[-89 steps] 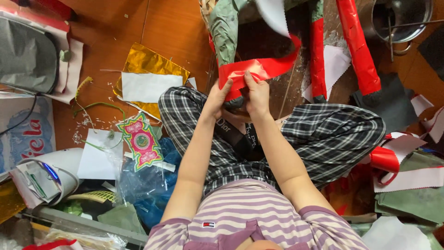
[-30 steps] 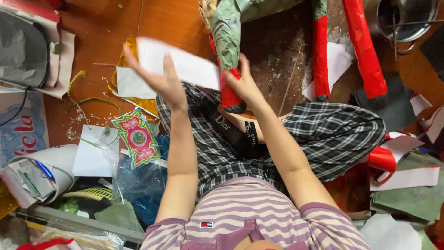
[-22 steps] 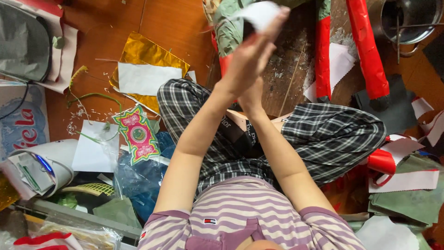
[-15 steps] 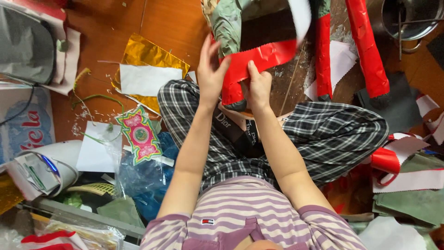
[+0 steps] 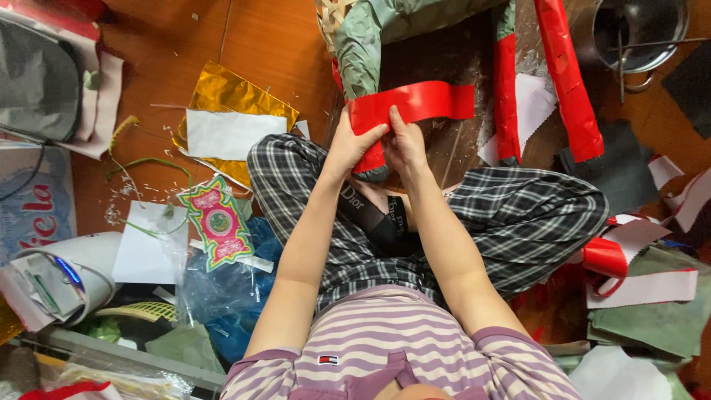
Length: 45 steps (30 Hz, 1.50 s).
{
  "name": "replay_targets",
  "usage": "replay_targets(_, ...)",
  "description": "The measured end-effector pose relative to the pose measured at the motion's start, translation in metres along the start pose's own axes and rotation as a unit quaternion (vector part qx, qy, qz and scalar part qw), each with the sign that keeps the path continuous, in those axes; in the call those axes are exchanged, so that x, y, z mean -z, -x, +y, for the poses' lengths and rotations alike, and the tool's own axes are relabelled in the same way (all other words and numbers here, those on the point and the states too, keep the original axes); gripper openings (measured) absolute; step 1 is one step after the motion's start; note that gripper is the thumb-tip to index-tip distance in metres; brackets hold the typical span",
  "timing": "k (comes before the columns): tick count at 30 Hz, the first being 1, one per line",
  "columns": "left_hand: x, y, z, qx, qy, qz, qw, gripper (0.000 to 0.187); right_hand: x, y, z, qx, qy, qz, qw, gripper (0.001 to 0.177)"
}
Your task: Decorating a bamboo and paper giraffe structure by applying colored paper with glue.
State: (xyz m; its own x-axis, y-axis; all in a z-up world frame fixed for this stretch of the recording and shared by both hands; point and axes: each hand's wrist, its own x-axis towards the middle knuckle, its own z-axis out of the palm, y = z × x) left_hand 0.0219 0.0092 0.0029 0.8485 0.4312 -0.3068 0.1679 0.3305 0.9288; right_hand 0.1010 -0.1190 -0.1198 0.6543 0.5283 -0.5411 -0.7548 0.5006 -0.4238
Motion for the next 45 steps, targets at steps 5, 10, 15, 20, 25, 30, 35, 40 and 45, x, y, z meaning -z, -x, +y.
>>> replay_targets(5, 0.003, -0.007, -0.010, -0.010, -0.031, 0.014, 0.999, 0.075, -0.041, 0.058, -0.036, 0.145, 0.433, 0.063, 0.887, 0.043)
replay_targets(10, -0.002, 0.003, -0.002, -0.018, -0.083, 0.031, 0.996, 0.077, -0.103, 0.037, -0.045, 0.267, 0.562, -0.179, 0.762, 0.054)
replay_targets(15, -0.001, 0.004, 0.017, 0.069, 0.040, -0.003, 0.997, 0.090, -0.122, -0.007, -0.046, -0.099, 0.327, -0.060, 0.938, 0.053)
replay_targets(20, 0.011, 0.010, 0.019, -0.054, -0.014, -0.059, 0.997, 0.108, -0.102, -0.025, -0.032, -0.153, 0.161, -0.112, 0.968, 0.050)
replay_targets(25, 0.016, 0.019, 0.050, -0.002, -0.077, -0.023, 0.997, 0.126, -0.117, -0.009, -0.024, -0.175, 0.043, -0.130, 0.975, 0.054)
replay_targets(30, 0.028, -0.006, 0.111, -0.287, -0.192, 0.264, 0.901, 0.076, -0.171, 0.037, -0.045, -0.083, 0.204, -0.029, 0.975, 0.061)
replay_targets(35, -0.010, -0.064, 0.060, -0.295, -0.295, 0.122, 0.901, 0.047, -0.158, 0.047, -0.039, 0.385, 0.419, -0.086, 0.818, 0.069)
replay_targets(40, -0.038, -0.038, 0.108, -0.276, -0.239, -0.095, 0.926, 0.081, -0.058, -0.024, -0.008, 0.231, 0.198, -0.011, 0.953, 0.030)
replay_targets(45, 0.012, -0.039, 0.017, -0.165, -0.039, 0.079, 0.982, 0.087, -0.116, 0.016, -0.039, 0.134, 0.049, 0.053, 0.988, 0.018)
